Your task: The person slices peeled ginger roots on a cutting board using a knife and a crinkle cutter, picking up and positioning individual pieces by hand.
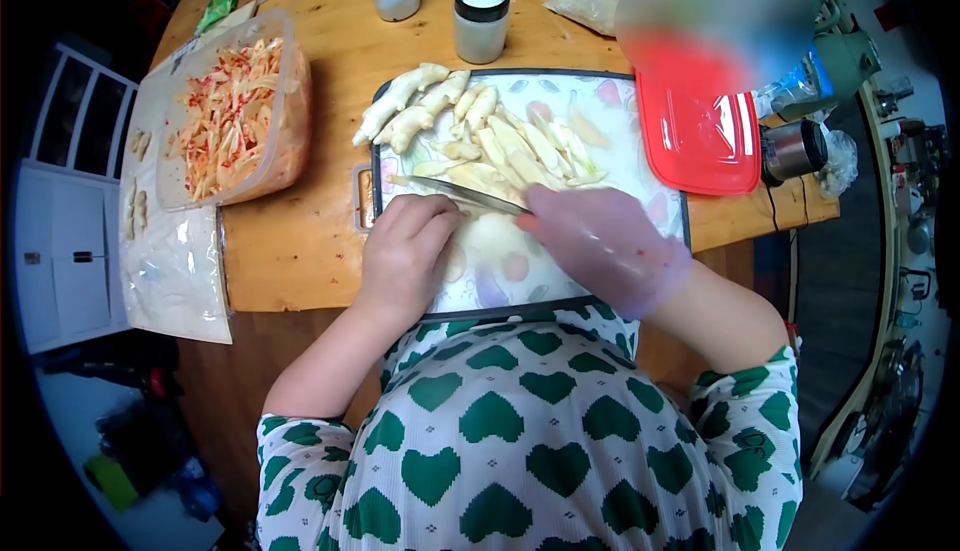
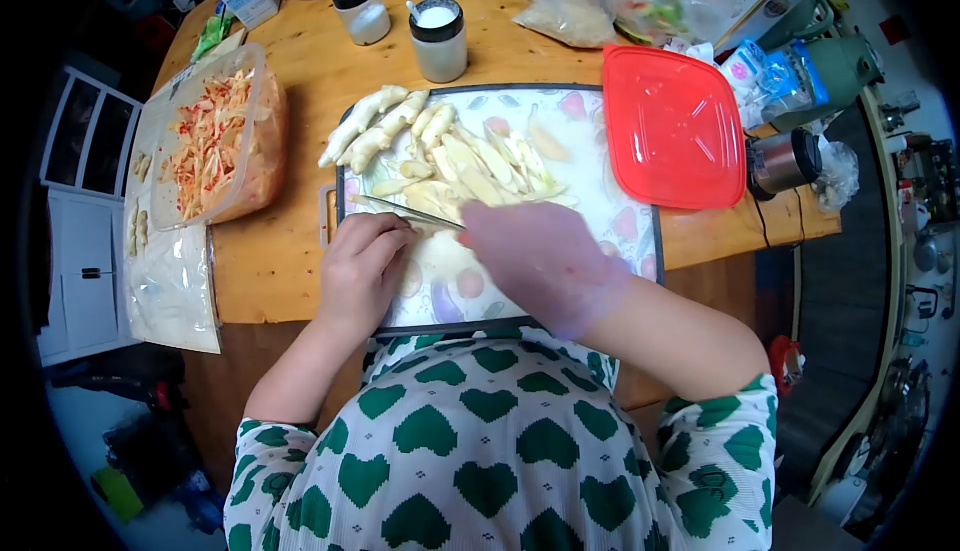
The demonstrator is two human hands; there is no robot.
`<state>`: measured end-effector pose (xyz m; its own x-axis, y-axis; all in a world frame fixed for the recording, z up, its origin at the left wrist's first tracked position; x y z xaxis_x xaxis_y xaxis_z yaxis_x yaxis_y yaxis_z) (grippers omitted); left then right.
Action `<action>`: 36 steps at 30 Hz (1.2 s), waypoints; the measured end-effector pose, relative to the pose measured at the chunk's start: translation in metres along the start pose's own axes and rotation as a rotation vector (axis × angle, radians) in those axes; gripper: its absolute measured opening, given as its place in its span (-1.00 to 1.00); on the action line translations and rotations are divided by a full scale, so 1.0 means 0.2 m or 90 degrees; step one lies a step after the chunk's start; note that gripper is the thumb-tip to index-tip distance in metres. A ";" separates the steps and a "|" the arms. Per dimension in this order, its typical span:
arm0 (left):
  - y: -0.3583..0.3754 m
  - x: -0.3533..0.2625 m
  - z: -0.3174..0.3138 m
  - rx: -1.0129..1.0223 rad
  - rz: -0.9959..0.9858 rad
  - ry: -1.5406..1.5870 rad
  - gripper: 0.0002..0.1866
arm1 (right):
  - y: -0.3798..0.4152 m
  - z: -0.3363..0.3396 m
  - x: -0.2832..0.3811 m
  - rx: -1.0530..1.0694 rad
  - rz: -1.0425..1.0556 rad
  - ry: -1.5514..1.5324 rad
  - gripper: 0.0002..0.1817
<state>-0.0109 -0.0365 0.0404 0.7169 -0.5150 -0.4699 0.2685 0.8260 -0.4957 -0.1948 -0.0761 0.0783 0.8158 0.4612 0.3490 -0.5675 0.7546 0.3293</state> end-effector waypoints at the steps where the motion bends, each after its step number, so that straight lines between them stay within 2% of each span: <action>1: 0.00 0.00 0.00 -0.003 -0.006 -0.006 -0.73 | 0.06 0.01 -0.04 0.023 -0.035 0.014 -0.78; 4: 0.01 0.01 0.00 -0.003 -0.002 -0.012 -0.73 | 0.22 0.07 -0.13 0.101 -0.146 0.011 -0.75; 7: 0.01 0.02 0.00 0.001 0.026 -0.004 -0.74 | 0.33 0.10 -0.20 0.034 -0.139 0.065 -0.73; 11: 0.00 0.04 0.00 0.024 0.019 0.007 -0.78 | 0.37 0.16 -0.28 -0.066 -0.062 0.025 -0.72; 14: 0.00 0.06 0.01 0.045 0.037 0.018 -0.80 | 0.36 0.25 -0.30 -0.138 -0.081 -0.008 -0.71; 18: -0.05 0.04 0.01 0.040 0.056 0.016 -0.73 | 0.36 0.30 -0.27 -0.193 -0.113 -0.074 -0.68; 22: -0.08 0.03 -0.02 0.097 0.046 -0.001 -0.64 | 0.32 0.26 -0.28 -0.195 -0.124 -0.062 -0.72; 25: -0.09 0.02 0.00 0.114 0.019 -0.028 -0.70 | 0.31 0.22 -0.24 -0.204 -0.069 -0.064 -0.73; 28: -0.01 0.00 0.02 0.116 0.096 -0.084 -0.76 | 0.28 0.17 -0.18 -0.124 -0.082 -0.111 -0.74; 31: 0.05 -0.03 0.02 0.095 0.149 -0.091 -0.79 | 0.21 0.10 -0.09 -0.110 -0.052 -0.045 -0.73; 36: 0.06 -0.03 0.02 0.046 0.144 -0.081 -0.77 | 0.14 0.02 -0.02 -0.056 -0.003 -0.048 -0.79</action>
Point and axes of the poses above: each hand's wrist, its own y-axis away from the middle knuckle, its own z-axis out of the back of the hand, x = y × z, the point moved 6 cm from there along -y, towards the middle knuckle
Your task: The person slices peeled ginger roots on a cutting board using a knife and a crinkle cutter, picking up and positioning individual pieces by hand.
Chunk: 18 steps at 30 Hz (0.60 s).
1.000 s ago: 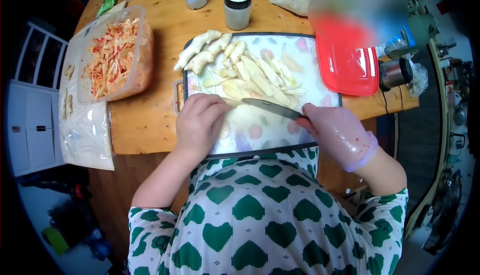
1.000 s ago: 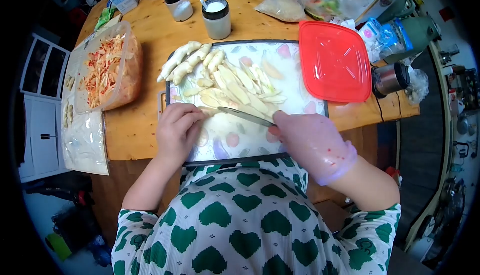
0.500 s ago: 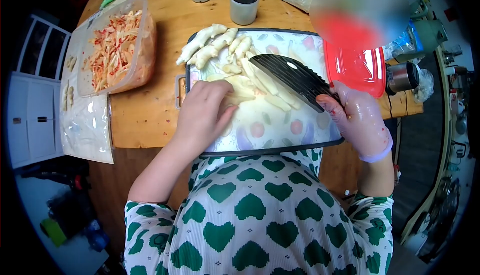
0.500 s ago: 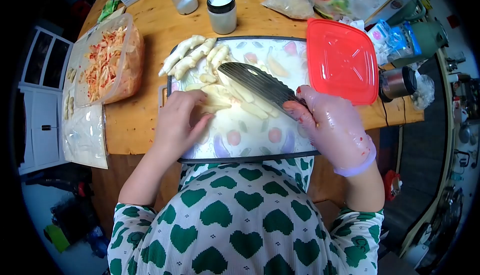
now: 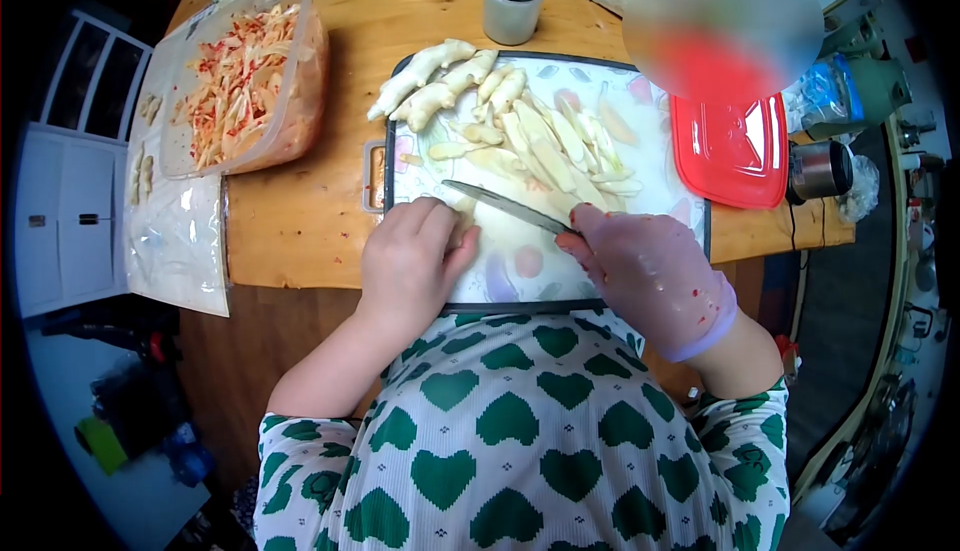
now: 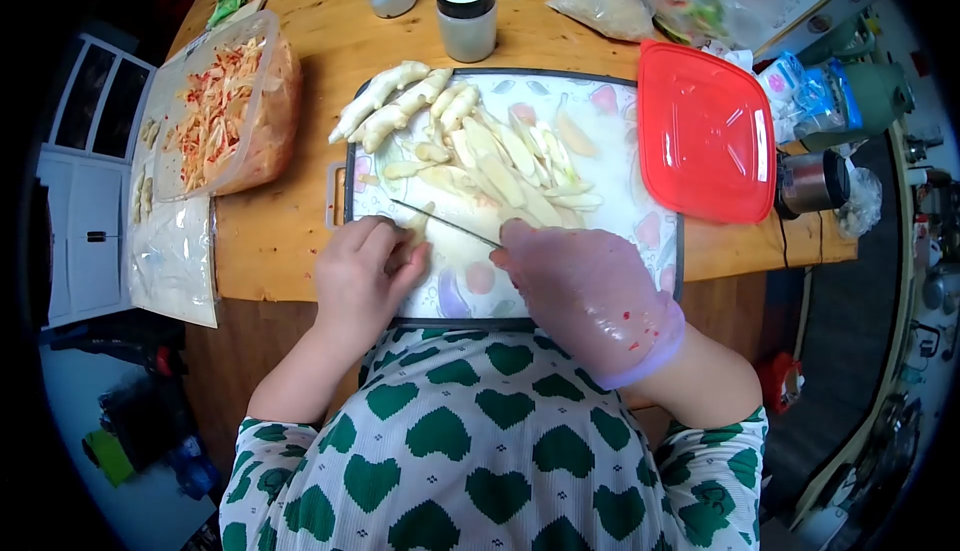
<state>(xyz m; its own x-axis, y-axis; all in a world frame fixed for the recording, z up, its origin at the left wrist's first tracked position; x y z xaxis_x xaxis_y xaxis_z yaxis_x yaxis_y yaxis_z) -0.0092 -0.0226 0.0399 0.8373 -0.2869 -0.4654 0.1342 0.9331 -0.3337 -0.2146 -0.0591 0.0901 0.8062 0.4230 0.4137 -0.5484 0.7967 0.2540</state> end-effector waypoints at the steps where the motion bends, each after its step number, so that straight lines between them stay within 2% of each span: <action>1: 0.01 0.01 -0.01 -0.004 -0.002 0.008 -0.77 | -0.03 -0.02 0.02 -0.019 0.032 -0.010 -0.77; 3: 0.01 0.02 -0.01 -0.003 -0.007 0.018 -0.76 | -0.08 -0.05 0.05 -0.057 0.091 -0.032 -0.73; 6: 0.00 0.02 -0.01 0.006 -0.013 0.023 -0.76 | -0.15 -0.05 0.11 -0.032 0.099 -0.011 -0.74; 9: 0.00 0.03 0.01 0.019 -0.011 0.024 -0.77 | -0.08 -0.05 0.06 -0.025 0.082 -0.009 -0.75; 11: 0.00 0.03 0.02 0.030 -0.022 0.029 -0.77 | -0.04 -0.04 0.06 0.053 0.019 0.044 -0.92; 14: 0.00 0.05 0.02 0.059 -0.022 0.052 -0.77 | 0.01 -0.03 0.04 0.101 -0.024 0.072 -0.89; 18: 0.04 0.14 0.05 0.053 0.066 0.107 -0.77 | 0.08 -0.01 0.00 0.098 -0.034 0.065 -0.89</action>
Point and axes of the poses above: each hand's wrist, its own y-axis away from the middle knuckle, its own z-axis out of the back of the hand, x = y × z, the point moved 6 cm from there along -y, towards the middle knuckle
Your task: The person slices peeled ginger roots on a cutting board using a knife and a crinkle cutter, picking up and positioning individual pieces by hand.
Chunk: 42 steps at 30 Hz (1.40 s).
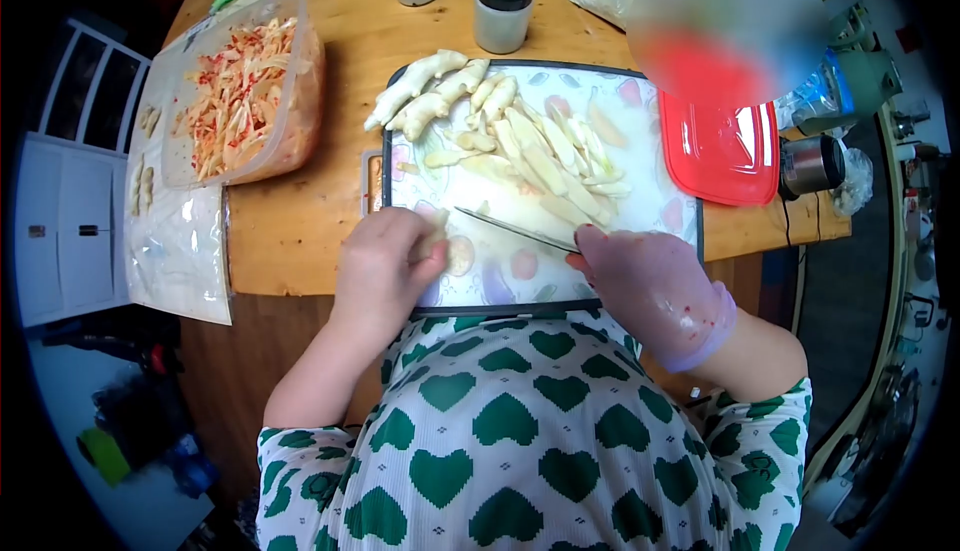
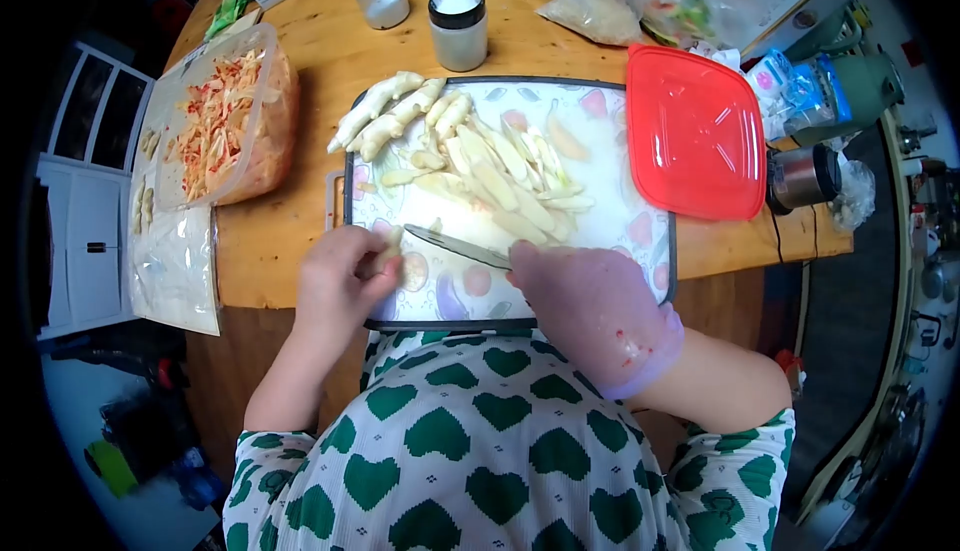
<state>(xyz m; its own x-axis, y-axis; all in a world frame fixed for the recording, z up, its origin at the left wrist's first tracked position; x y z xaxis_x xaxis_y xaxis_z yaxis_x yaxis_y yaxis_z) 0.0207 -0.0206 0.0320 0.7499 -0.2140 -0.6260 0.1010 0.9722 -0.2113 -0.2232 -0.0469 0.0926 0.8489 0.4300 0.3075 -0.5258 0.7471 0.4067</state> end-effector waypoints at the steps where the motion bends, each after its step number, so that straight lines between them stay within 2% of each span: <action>1: 0.01 0.04 0.02 0.002 0.023 0.006 -0.77 | 0.01 -0.01 0.00 0.006 -0.006 0.028 -0.90; 3: 0.02 0.10 0.07 -0.021 0.069 0.030 -0.78 | 0.03 -0.03 -0.01 0.017 -0.023 0.083 -0.92; 6: -0.04 0.06 0.11 -0.086 0.039 -0.018 -0.80 | 0.02 0.00 -0.07 -0.069 -0.002 0.082 -0.90; 9: -0.13 -0.03 0.08 -0.082 -0.074 -0.018 -0.82 | 0.04 0.09 -0.17 -0.134 -0.007 -0.150 -0.76; 12: -0.21 -0.08 0.03 -0.090 -0.168 -0.014 -0.83 | 0.13 0.14 -0.27 -0.320 -0.004 -0.220 -0.71; 14: -0.24 -0.09 -0.01 -0.078 -0.197 -0.029 -0.83 | 0.17 0.10 -0.38 -0.304 -0.138 -0.375 -0.70; 17: -0.25 -0.08 -0.07 -0.057 -0.217 -0.107 -0.83 | 0.19 0.03 -0.47 -0.370 -0.143 -0.388 -0.67; 21: -0.26 -0.12 -0.09 0.006 -0.246 -0.178 -0.83 | 0.21 0.01 -0.47 -0.373 -0.115 -0.438 -0.65; 27: -0.28 -0.14 -0.13 0.078 -0.261 -0.139 -0.83 | 0.21 0.01 -0.45 -0.362 -0.107 -0.472 -0.66; 30: -0.24 -0.14 -0.06 0.024 -0.252 -0.116 -0.84 | 0.19 0.02 -0.44 -0.363 -0.105 -0.481 -0.67; 34: -0.15 -0.03 0.20 -0.179 -0.101 -0.239 -0.85 | 0.16 0.03 -0.43 -0.352 -0.106 -0.462 -0.67; 36: -0.13 0.08 0.28 -0.218 -0.019 -0.245 -0.83 | 0.13 0.04 -0.39 -0.344 -0.094 -0.456 -0.68; 39: -0.11 0.09 0.29 -0.242 0.020 -0.157 -0.77 | 0.06 0.07 -0.31 -0.318 -0.067 -0.435 -0.67; 42: -0.14 0.02 0.18 -0.152 -0.108 -0.113 -0.70 | 0.02 0.12 -0.20 -0.311 -0.015 -0.320 -0.68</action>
Point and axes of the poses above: each hand's wrist, its own y-axis away from the middle knuckle, its own z-axis out of the back of the hand, x = y × z, the point moved 6 cm from there along -y, towards the middle knuckle
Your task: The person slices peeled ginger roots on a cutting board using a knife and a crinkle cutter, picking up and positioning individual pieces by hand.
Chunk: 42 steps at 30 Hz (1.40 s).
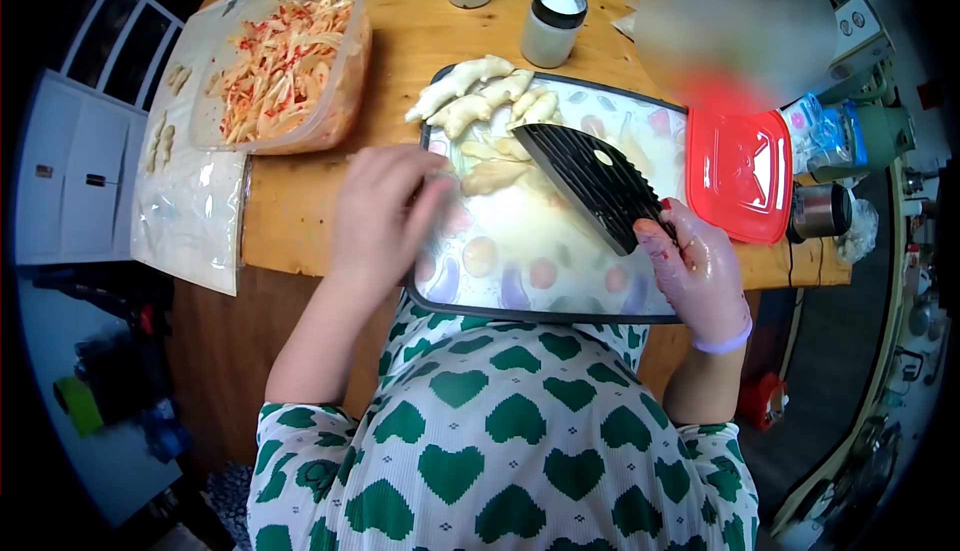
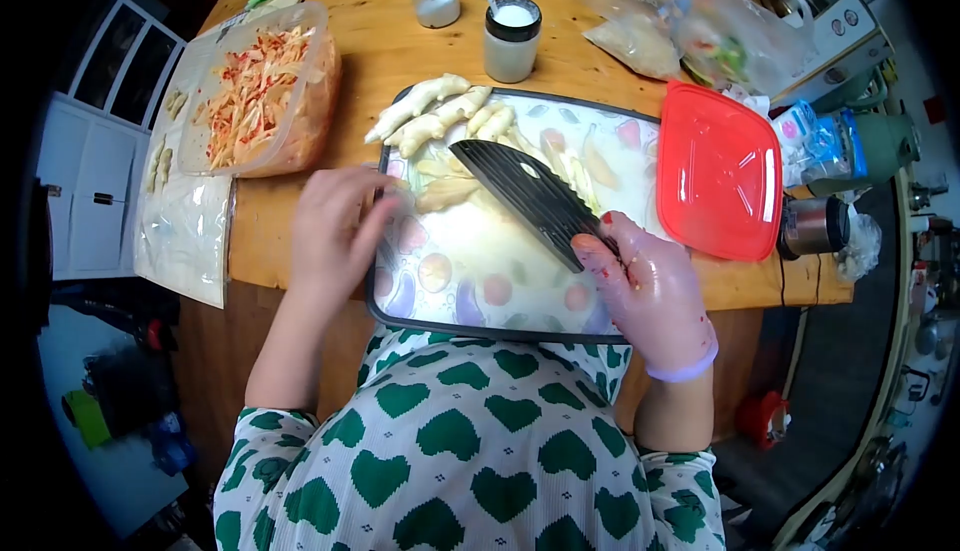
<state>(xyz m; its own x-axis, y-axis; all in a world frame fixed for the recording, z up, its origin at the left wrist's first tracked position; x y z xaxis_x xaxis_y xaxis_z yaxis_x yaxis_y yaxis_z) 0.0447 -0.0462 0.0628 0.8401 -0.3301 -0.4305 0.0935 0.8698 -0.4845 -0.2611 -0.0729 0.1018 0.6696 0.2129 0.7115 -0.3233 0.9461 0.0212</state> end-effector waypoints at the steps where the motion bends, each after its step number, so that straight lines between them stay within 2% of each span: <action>1: -0.01 -0.03 -0.04 0.010 0.001 0.023 -0.73 | -0.01 0.00 0.02 0.016 -0.002 0.004 -0.67; 4: -0.03 -0.08 -0.13 0.044 0.010 0.083 -0.81 | -0.03 -0.02 0.06 -0.010 0.015 0.012 -0.68; 6: -0.02 -0.06 -0.19 0.075 0.023 0.112 -0.82 | -0.04 -0.03 0.08 0.038 -0.027 0.029 -0.68; 7: -0.02 -0.05 -0.20 0.080 0.003 0.117 -0.82 | -0.04 -0.04 0.08 0.062 -0.049 0.038 -0.69; 10: 0.00 -0.04 -0.19 0.114 -0.059 0.142 -0.82 | -0.05 -0.07 0.11 0.103 0.000 0.183 -0.70; 12: 0.01 -0.05 -0.18 0.153 -0.099 0.171 -0.83 | -0.06 -0.08 0.12 0.140 -0.008 0.192 -0.70; 17: 0.02 -0.04 -0.16 0.114 -0.117 0.178 -0.83 | -0.06 -0.13 0.12 0.194 -0.004 0.173 -0.69; 26: 0.04 -0.05 -0.18 0.120 -0.061 0.174 -0.85 | -0.11 -0.06 0.11 0.110 -0.017 0.206 -0.76; 29: 0.04 -0.05 -0.19 0.109 -0.075 0.165 -0.85 | -0.09 -0.07 0.15 0.163 -0.039 0.164 -0.75; 32: 0.05 -0.05 -0.19 0.112 -0.094 0.162 -0.85 | -0.08 -0.12 0.12 0.176 0.050 0.238 -0.73; 36: 0.03 -0.05 -0.19 0.100 -0.092 0.165 -0.85 | -0.09 -0.12 0.11 0.138 0.065 0.316 -0.70; 39: -0.01 -0.08 -0.20 0.081 -0.073 0.150 -0.86 | -0.12 -0.10 0.15 0.163 -0.017 0.308 -0.69; 42: -0.03 -0.09 -0.26 0.057 -0.098 0.117 -0.86 | -0.12 -0.12 0.17 0.111 0.079 0.281 -0.73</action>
<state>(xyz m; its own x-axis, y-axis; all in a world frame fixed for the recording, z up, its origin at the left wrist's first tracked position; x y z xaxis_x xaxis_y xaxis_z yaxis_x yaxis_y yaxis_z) 0.0016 -0.0637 0.0333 0.7019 -0.5150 -0.4920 0.2663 0.8304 -0.4894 -0.2159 -0.0822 0.1088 0.8263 0.4405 0.3510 -0.5004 0.8601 0.0987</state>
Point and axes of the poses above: each hand's wrist, its own y-axis away from the middle knuckle, its own z-axis out of the back of the hand, x = y × z, the point moved 6 cm from there along -y, towards the middle knuckle
